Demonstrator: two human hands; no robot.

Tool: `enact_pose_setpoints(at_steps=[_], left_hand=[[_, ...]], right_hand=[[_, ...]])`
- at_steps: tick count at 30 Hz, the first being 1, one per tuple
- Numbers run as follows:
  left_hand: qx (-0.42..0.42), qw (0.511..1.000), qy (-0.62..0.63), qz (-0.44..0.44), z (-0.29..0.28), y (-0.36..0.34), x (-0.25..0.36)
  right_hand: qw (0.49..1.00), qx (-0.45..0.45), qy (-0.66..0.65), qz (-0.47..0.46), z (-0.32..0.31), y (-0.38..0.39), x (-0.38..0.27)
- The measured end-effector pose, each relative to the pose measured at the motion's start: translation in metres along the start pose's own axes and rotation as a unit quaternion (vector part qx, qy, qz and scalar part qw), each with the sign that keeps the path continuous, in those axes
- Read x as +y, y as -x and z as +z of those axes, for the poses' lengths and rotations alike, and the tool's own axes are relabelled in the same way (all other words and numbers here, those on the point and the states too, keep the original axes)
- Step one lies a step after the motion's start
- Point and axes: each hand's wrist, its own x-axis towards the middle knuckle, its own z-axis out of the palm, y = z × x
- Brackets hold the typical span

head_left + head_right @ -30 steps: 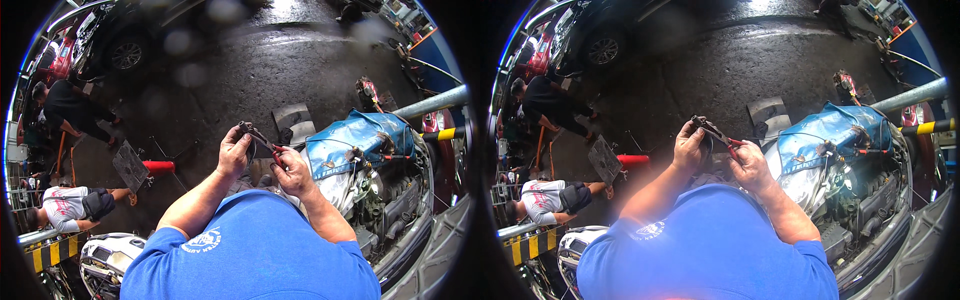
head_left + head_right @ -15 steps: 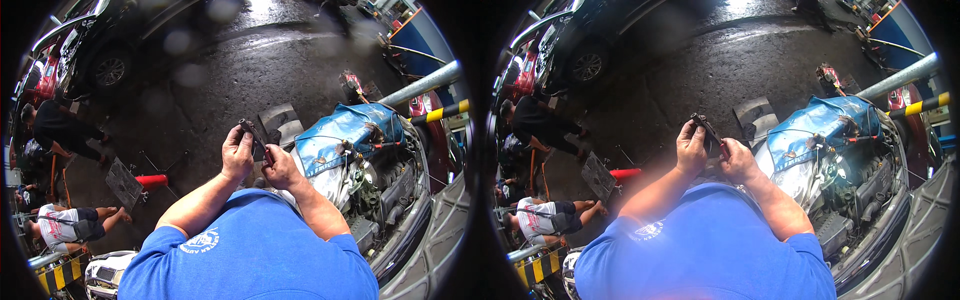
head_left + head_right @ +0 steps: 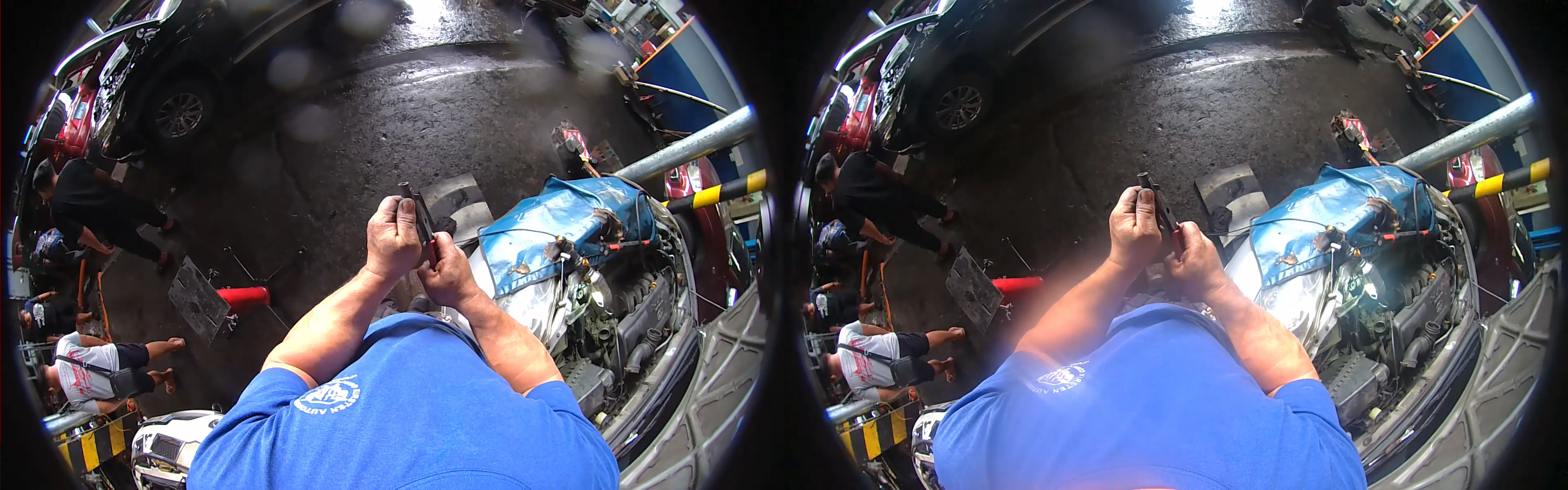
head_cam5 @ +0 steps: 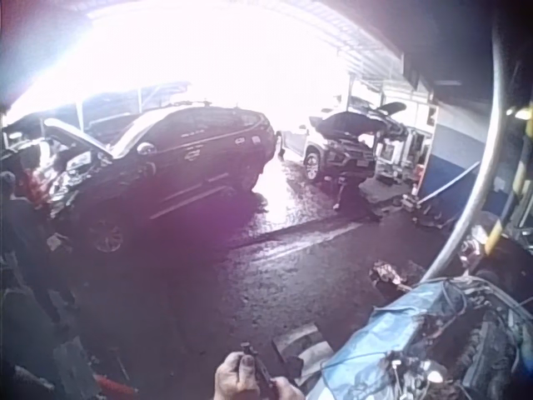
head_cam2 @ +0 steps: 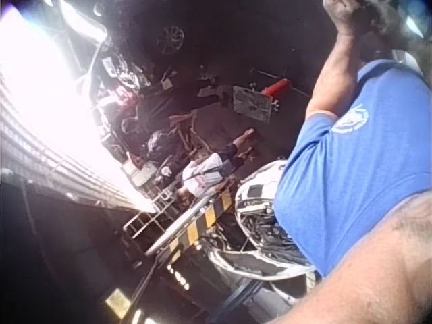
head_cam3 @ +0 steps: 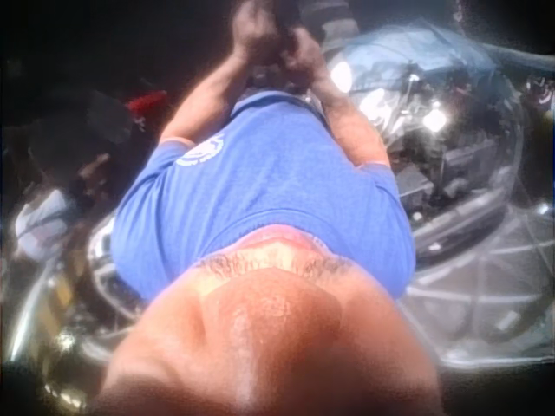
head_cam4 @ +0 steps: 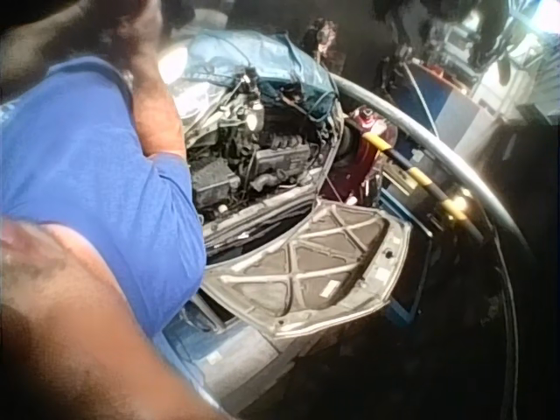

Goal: The person uses pliers to disconnect a hose and cable from a car engine, then uses their hands to work on a component near the headlight and a battery.

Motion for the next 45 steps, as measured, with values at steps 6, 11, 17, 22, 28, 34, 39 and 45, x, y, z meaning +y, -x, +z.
enact_pose_setpoints(at_steps=[6, 11, 17, 22, 28, 34, 39, 45], left_hand=[[-0.039, 0.986, 0.162, -0.005, -0.01, -0.008, -0.001], [0.049, 0.992, -0.103, 0.061, 0.005, -0.003, 0.005], [0.01, 0.998, -0.067, 0.016, -0.001, -0.031, 0.016], [-0.016, 0.972, 0.222, -0.075, -0.028, -0.03, 0.015], [0.033, 0.996, -0.081, -0.033, -0.008, -0.02, 0.037], [0.113, 0.99, -0.058, -0.065, -0.03, -0.015, 0.029], [-0.049, 0.97, 0.223, -0.088, -0.047, -0.027, 0.021], [-0.127, 0.893, 0.392, -0.181, -0.069, -0.006, 0.062]], right_hand=[[0.98, -0.107, -0.161, 0.041, 0.007, 0.001, -0.002], [0.992, -0.069, -0.083, 0.067, 0.007, -0.012, -0.004], [0.988, -0.07, -0.136, 0.03, 0.006, -0.033, 0.002], [0.905, -0.203, -0.354, 0.122, 0.009, -0.029, -0.044], [0.969, -0.096, -0.229, 0.005, 0.013, -0.042, 0.018], [0.993, -0.074, 0.032, -0.084, 0.025, -0.047, -0.03], [0.985, -0.119, -0.046, -0.116, 0.023, -0.058, -0.017], [0.929, -0.218, -0.271, -0.123, 0.027, -0.047, -0.032]])
